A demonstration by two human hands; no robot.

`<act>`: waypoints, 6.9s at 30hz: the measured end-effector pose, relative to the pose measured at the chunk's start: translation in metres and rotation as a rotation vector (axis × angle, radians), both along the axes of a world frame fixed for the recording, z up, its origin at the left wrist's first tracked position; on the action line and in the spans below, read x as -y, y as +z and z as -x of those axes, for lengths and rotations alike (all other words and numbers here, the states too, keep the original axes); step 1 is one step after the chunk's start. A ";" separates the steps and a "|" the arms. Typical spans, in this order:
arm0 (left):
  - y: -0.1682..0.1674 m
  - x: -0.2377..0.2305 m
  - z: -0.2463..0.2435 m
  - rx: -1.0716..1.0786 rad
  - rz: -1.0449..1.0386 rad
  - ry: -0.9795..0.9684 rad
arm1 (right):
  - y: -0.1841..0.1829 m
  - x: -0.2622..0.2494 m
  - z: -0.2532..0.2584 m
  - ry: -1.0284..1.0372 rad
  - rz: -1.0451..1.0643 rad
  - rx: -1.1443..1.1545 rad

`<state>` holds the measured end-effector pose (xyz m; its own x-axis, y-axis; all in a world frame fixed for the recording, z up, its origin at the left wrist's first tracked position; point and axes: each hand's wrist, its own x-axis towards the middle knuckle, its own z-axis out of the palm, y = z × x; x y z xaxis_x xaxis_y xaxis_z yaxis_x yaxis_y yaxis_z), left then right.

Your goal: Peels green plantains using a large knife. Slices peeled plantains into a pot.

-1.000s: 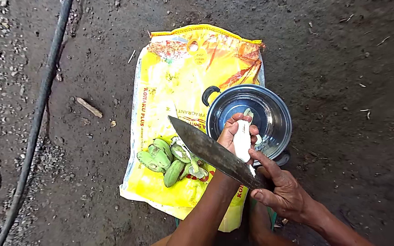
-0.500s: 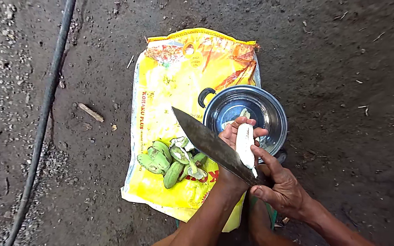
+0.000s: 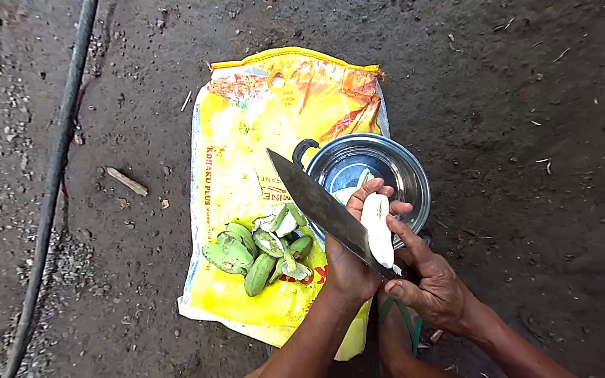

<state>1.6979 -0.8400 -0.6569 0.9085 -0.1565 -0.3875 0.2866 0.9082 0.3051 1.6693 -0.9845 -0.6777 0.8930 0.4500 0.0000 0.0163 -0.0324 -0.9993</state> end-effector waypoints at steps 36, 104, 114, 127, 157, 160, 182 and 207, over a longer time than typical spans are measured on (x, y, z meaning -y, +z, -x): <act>-0.004 0.000 0.002 0.232 -0.330 -0.024 | 0.002 0.001 -0.004 -0.021 -0.003 -0.015; -0.029 -0.047 -0.031 -0.373 -0.505 -0.102 | -0.012 0.009 -0.007 0.088 -0.127 -0.607; -0.027 -0.028 -0.030 -0.366 -0.073 -0.103 | 0.002 -0.011 0.007 0.107 0.206 0.047; -0.019 -0.027 -0.025 -0.322 0.011 0.005 | -0.001 -0.016 0.004 0.122 0.168 0.064; -0.027 -0.025 -0.009 -0.052 0.065 -0.041 | -0.006 -0.013 0.007 0.129 0.059 -0.045; -0.030 -0.026 -0.007 -0.007 0.079 -0.053 | -0.005 -0.015 0.007 0.113 0.067 -0.037; -0.029 0.006 0.013 -0.005 -0.043 0.217 | -0.006 -0.018 0.008 -0.013 0.049 -0.033; -0.013 -0.016 -0.001 -0.142 0.147 -0.098 | -0.011 -0.007 0.007 0.046 0.062 -0.028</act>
